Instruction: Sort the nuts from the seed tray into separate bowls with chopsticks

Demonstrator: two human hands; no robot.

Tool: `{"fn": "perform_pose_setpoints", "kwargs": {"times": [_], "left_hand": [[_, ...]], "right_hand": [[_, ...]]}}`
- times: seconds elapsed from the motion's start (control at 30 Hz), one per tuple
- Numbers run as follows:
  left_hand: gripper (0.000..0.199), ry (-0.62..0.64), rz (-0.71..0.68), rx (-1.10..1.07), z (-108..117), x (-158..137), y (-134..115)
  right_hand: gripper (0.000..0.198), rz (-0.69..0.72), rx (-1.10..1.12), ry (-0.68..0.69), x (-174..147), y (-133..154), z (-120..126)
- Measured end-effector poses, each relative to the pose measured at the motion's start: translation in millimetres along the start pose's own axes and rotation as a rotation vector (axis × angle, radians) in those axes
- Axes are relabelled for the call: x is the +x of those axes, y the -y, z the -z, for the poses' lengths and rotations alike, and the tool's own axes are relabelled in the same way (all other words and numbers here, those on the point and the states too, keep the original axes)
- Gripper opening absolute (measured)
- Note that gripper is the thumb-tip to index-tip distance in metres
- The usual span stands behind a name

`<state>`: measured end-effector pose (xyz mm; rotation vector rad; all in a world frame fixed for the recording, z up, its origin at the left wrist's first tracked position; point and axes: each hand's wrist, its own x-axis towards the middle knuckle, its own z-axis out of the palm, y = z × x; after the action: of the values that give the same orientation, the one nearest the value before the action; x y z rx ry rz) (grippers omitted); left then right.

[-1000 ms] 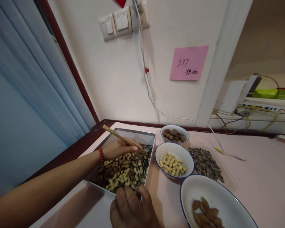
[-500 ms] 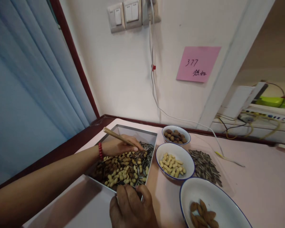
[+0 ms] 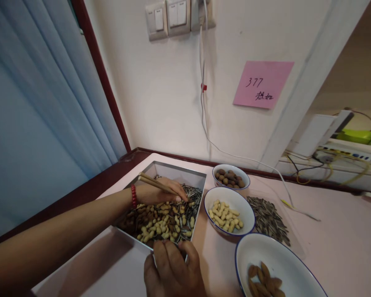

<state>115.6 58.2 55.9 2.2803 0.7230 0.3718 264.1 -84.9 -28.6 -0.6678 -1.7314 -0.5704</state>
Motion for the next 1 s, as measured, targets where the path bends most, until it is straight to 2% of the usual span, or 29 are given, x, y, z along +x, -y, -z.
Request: {"fn": "perform_pose_setpoints", "kwargs": {"times": [0.6, 0.83, 1.0], "left_hand": [[0.024, 0.045, -0.032, 0.008, 1.0, 0.3, -1.4], [0.025, 0.019, -0.041, -0.103, 0.9, 0.0, -5.0], [0.019, -0.001, 0.014, -0.095, 0.0, 0.5, -6.0]], "right_hand": [[0.027, -0.004, -0.01, 0.016, 3.0, 0.8, 0.5], [0.028, -0.037, 0.0, 0.001, -1.6, 2.8, -3.3], [0.028, -0.038, 0.0, -0.011, -1.3, 3.0, -4.0]]}}
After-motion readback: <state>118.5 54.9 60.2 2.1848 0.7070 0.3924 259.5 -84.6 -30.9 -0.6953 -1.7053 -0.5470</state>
